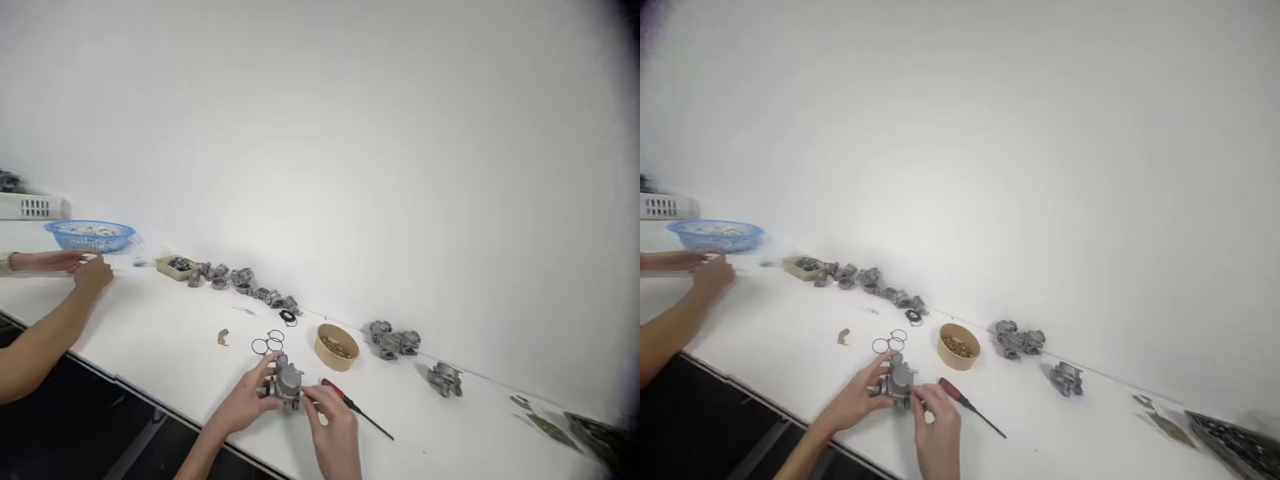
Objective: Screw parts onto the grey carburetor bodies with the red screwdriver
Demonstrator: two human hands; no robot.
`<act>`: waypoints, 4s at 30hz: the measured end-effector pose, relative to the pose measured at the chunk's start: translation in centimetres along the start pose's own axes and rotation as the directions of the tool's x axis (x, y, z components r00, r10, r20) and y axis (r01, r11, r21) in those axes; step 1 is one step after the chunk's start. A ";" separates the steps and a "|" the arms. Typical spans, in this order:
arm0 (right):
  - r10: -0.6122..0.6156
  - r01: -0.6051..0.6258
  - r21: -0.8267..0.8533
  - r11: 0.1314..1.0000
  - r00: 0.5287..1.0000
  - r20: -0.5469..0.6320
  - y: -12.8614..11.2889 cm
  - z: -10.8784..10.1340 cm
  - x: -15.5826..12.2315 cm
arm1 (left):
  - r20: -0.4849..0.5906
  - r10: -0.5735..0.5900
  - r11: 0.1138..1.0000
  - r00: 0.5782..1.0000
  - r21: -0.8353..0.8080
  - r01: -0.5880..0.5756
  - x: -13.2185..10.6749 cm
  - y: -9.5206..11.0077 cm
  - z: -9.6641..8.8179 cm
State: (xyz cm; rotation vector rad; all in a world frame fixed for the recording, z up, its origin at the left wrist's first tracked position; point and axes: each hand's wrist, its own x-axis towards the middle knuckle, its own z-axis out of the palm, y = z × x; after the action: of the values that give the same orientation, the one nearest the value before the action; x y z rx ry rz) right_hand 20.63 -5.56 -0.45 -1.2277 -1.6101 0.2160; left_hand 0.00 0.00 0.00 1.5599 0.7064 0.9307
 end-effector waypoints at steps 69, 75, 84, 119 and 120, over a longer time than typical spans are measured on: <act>0.205 -0.011 -0.640 0.768 0.952 0.229 4.8 -4.4 4.8 | 0.043 0.080 0.986 0.996 0.146 -0.085 0.3 -0.8 -1.5; 0.159 0.067 -0.679 0.731 0.951 0.265 3.8 -5.0 6.2 | 0.034 0.069 0.986 0.997 0.152 -0.073 0.2 -1.1 -1.6; -0.168 0.203 0.130 0.971 0.957 -0.237 -5.0 -6.7 9.4 | 0.052 0.072 0.987 0.996 0.141 -0.078 0.3 -0.7 -1.5; -0.229 0.251 0.248 0.935 0.966 -0.116 -4.5 -3.4 11.0 | 0.069 0.064 0.986 0.996 0.147 -0.074 0.6 -0.2 -1.2; -0.233 0.256 0.258 0.932 0.965 -0.119 -4.4 -3.3 11.0 | 0.068 0.063 0.987 0.996 0.145 -0.072 0.6 -0.2 -1.2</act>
State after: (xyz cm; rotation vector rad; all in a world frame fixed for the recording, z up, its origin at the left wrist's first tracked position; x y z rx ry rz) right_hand 21.53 -0.35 10.61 -0.8076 -1.5817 0.2140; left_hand -0.74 1.16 -0.04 1.7458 0.6940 0.8912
